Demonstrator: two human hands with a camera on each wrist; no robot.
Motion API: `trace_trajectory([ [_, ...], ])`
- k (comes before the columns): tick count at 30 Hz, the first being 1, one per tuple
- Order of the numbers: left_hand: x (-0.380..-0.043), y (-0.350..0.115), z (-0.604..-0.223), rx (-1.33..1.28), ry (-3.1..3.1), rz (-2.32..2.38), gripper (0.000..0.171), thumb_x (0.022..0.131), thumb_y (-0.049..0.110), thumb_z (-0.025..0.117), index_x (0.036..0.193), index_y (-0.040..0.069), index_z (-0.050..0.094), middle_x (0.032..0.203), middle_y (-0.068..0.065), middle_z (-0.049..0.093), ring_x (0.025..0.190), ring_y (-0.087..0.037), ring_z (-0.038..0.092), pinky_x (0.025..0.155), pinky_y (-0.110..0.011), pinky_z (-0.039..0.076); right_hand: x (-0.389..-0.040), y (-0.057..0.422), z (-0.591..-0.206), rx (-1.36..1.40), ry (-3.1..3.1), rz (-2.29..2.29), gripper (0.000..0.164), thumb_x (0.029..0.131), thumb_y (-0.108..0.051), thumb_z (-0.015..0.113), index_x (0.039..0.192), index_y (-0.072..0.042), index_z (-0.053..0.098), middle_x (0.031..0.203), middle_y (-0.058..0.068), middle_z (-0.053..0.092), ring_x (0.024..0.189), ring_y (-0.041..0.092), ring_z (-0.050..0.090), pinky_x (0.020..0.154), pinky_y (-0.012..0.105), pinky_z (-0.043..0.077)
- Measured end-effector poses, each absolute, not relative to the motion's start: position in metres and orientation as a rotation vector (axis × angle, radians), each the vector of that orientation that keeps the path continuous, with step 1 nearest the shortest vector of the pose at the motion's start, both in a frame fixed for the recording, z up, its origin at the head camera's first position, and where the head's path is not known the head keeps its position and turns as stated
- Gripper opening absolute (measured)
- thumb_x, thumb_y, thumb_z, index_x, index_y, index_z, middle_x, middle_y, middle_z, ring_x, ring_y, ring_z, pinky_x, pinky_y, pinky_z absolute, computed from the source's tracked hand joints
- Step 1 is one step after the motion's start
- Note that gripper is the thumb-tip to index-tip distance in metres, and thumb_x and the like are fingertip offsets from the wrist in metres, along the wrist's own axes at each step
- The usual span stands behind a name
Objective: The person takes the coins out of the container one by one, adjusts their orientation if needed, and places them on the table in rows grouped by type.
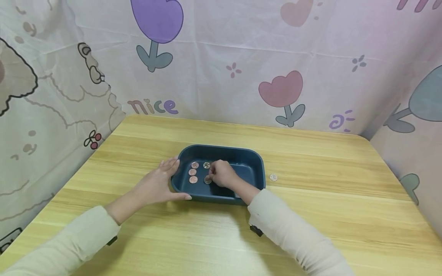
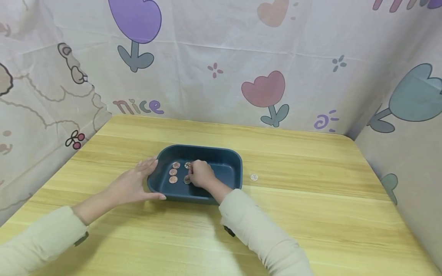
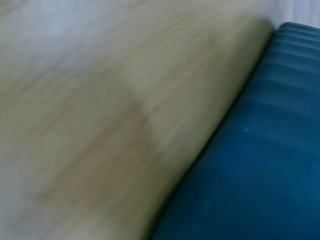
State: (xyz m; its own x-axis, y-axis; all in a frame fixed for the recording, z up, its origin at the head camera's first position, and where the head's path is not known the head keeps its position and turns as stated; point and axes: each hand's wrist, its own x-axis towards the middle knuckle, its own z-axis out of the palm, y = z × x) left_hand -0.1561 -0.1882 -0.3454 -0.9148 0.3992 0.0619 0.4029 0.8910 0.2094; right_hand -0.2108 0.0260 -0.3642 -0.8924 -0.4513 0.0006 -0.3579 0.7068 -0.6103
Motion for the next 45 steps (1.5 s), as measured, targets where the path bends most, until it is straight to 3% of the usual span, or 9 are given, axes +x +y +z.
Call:
trace_trajectory([
  [9,-0.156,-0.186,-0.345,-0.646,-3.045,-0.343,0.112,0.064,0.073,0.064,0.139,-0.006,0.035,0.149,-0.023,0.028,0.136,-0.043,0.029,0.108,-0.054,0.03,-0.201,0.038,-0.349,-0.616,2.66,-1.163,0.02,0.088,-0.006,0.061,0.069,0.001,0.065,0.061,0.008,0.062,0.05,0.007,0.045,0.048,0.016,0.036],
  [23,-0.155,-0.189,-0.345,-0.632,-3.041,-0.329,0.112,0.064,0.071,0.066,0.138,-0.007,0.036,0.148,-0.023,0.03,0.136,-0.041,0.029,0.11,-0.052,0.029,-0.186,0.062,-0.327,-0.397,2.589,-1.408,0.015,0.086,-0.011,0.064,0.076,-0.001,0.069,0.079,0.018,0.069,0.053,0.009,0.046,0.049,0.02,0.036],
  [32,-0.153,-0.187,-0.342,-0.618,-3.055,-0.343,0.113,0.063,0.07,0.067,0.139,-0.007,0.035,0.148,-0.024,0.029,0.136,-0.043,0.028,0.11,-0.053,0.028,-0.181,0.097,-0.322,-0.325,2.609,-1.472,0.015,0.086,-0.012,0.065,0.081,0.002,0.068,0.073,0.021,0.066,0.066,0.029,0.058,0.052,0.022,0.041],
  [35,-0.153,-0.186,-0.342,-0.614,-3.055,-0.339,0.113,0.063,0.071,0.067,0.139,-0.006,0.035,0.148,-0.024,0.029,0.136,-0.043,0.028,0.109,-0.054,0.029,-0.18,0.111,-0.321,-0.284,2.593,-1.493,0.016,0.086,-0.012,0.064,0.084,0.003,0.067,0.066,0.013,0.062,0.069,0.031,0.058,0.054,0.022,0.043],
  [39,-0.153,-0.186,-0.343,-0.619,-3.053,-0.332,0.113,0.063,0.07,0.067,0.139,-0.006,0.035,0.149,-0.024,0.029,0.136,-0.044,0.028,0.108,-0.055,0.03,-0.179,0.133,-0.324,-0.212,2.577,-1.509,0.018,0.087,-0.014,0.062,0.087,0.004,0.065,0.062,-0.001,0.054,0.063,0.018,0.054,0.053,0.022,0.045],
  [45,-0.152,-0.186,-0.344,-0.619,-3.049,-0.333,0.112,0.064,0.069,0.068,0.139,-0.007,0.035,0.149,-0.024,0.029,0.135,-0.045,0.028,0.107,-0.056,0.031,-0.178,0.164,-0.327,-0.137,2.514,-1.587,0.019,0.089,-0.011,0.058,0.088,0.008,0.06,0.061,-0.004,0.052,0.056,0.006,0.047,0.049,0.017,0.04],
])
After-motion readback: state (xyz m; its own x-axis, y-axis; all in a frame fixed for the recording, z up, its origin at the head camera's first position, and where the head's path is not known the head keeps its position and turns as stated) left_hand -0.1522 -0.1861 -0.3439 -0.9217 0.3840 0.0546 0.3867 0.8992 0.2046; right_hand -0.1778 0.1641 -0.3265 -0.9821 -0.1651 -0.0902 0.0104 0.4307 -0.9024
